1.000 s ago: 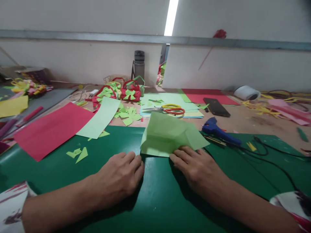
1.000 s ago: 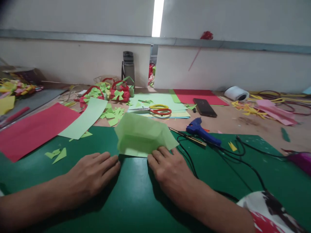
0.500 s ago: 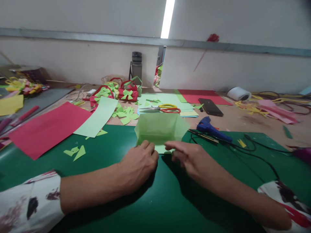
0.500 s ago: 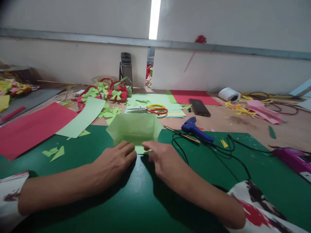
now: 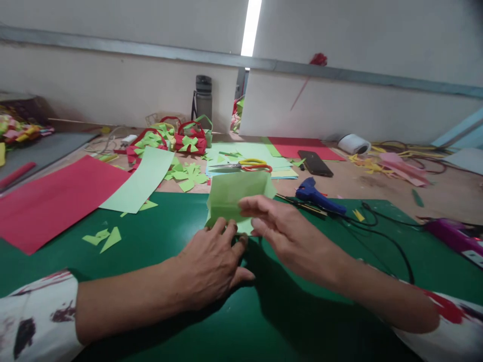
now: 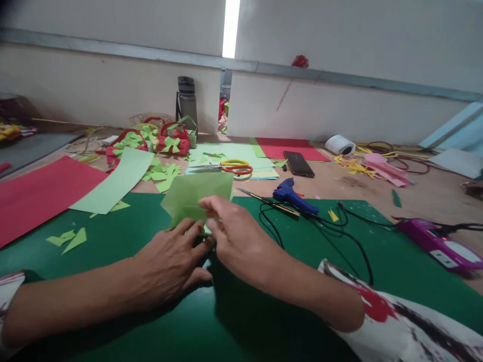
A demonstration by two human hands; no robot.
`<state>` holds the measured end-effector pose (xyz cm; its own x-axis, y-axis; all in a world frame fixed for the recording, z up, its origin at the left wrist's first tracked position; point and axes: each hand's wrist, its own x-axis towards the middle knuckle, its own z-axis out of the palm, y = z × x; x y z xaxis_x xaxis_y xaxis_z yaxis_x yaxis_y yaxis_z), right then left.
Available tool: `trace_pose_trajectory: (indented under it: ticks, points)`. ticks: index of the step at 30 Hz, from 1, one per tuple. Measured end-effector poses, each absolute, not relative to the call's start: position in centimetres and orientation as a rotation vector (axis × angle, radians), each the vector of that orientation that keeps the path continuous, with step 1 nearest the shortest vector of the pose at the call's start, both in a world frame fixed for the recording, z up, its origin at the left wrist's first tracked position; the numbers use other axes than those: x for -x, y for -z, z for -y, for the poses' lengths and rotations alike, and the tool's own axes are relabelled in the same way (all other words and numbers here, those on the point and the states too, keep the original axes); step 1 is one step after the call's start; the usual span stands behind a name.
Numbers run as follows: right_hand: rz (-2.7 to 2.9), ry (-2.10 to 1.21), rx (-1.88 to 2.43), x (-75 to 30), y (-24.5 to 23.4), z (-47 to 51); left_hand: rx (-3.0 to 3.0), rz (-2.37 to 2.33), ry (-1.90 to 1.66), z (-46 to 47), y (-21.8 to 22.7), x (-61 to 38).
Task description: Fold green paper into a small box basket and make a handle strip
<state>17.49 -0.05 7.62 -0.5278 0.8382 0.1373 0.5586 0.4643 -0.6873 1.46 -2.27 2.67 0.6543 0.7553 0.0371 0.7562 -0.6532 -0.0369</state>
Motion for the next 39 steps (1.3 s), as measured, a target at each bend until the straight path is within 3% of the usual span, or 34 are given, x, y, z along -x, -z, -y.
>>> trace_pose_trajectory:
  ticks: [3,7,10,21,28,33,39]
  points:
    - [2.262,-0.853,1.084,-15.9,-8.5,0.1,2.865,1.316,0.024,2.4,-2.8,-1.6]
    - [2.701,-0.233,1.283,-14.8,-8.1,-1.2,2.877,1.414,0.015,2.8,-2.8,-1.8]
    - [2.833,-0.067,1.384,-14.7,-6.7,-2.4,2.876,1.431,0.029,3.2,-2.7,-1.8]
    - [2.836,-0.017,1.48,-15.1,-6.2,-3.6,2.867,1.479,0.034,4.0,-2.4,-1.7]
    - [2.908,-0.098,1.339,-16.0,-4.8,-2.2,2.682,1.159,0.204,5.9,-0.4,-0.6]
    - [2.988,0.157,1.003,-16.9,-3.6,-0.1,2.612,0.916,0.336,6.7,-1.7,1.3]
    - [2.901,0.328,0.793,-17.3,-2.7,0.6,2.467,0.982,0.547,4.7,-2.8,2.2]
